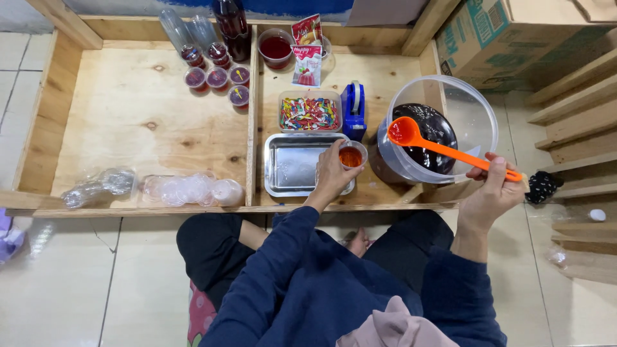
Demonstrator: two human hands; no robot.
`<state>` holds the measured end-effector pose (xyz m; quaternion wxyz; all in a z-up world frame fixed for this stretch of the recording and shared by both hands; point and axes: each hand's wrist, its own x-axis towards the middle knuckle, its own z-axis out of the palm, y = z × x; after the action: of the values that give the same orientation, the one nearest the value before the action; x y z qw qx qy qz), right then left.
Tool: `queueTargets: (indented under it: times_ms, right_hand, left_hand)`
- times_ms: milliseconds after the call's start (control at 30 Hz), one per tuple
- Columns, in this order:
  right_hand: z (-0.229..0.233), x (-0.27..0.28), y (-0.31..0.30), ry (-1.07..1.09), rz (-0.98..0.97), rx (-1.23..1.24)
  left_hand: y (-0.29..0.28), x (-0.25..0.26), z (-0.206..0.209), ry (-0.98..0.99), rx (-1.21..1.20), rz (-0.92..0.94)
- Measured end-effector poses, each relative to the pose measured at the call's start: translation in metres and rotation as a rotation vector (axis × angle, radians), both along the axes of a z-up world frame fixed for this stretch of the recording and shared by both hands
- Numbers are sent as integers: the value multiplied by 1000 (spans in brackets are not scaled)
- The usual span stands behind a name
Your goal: The person fills small plastic cups with a dark liquid from a large container using a ladle and then places small colorful items into the cups.
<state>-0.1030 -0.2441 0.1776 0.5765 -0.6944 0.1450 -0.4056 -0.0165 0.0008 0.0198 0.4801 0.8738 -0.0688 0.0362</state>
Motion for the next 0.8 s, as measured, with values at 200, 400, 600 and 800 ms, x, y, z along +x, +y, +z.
queueTargets:
  times_ms: [200, 400, 600, 800]
  right_hand:
    - [-5, -2, 31, -15, 140, -32]
    - [-9, -3, 66, -75, 202, -192]
    - [-14, -4, 78, -120, 235, -320]
    - [-14, -7, 81, -151, 256, -392]
  left_hand:
    - [3, 3, -6, 7, -4, 28]
    - [13, -5, 13, 143, -104, 29]
    - [18, -5, 7, 128, -106, 50]
    - [21, -5, 4, 151, -118, 51]
